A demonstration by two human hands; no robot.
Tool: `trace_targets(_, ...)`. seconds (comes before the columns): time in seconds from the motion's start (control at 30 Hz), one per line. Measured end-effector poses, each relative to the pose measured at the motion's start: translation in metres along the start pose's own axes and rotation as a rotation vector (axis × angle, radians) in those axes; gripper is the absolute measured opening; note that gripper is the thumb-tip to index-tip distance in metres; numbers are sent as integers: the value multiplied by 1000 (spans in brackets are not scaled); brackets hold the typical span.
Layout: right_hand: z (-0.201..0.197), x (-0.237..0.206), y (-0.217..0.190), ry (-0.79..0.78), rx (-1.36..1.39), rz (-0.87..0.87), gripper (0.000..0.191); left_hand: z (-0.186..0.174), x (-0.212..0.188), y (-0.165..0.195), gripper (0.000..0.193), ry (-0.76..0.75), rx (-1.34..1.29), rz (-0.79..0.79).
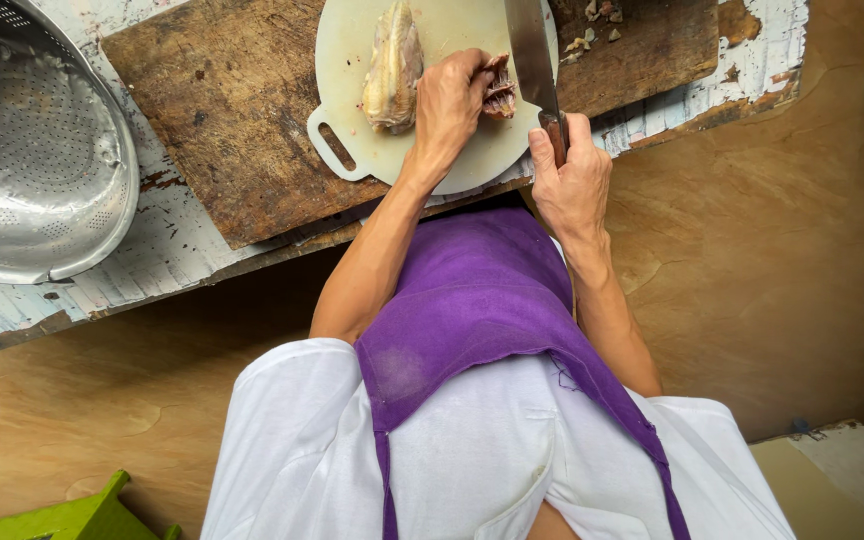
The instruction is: The person uses a cleaver to cut a whole chicken into smaller pieces on a white cutting board. They repeatedly separate joints and chop through bones, placing the cut pieces into a nearby metal bowl.
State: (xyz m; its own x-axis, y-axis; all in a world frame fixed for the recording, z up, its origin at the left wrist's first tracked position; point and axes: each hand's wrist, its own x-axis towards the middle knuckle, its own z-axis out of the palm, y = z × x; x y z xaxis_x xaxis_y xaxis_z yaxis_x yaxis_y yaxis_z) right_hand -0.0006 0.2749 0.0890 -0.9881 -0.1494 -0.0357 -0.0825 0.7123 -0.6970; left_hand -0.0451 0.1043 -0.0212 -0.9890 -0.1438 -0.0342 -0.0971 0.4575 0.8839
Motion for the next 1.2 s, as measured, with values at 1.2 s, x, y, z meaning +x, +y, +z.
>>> trace_targets(1.2,55,-6,24,-45,-106,-115,29,-7,-52,-5,30,133,109,307)
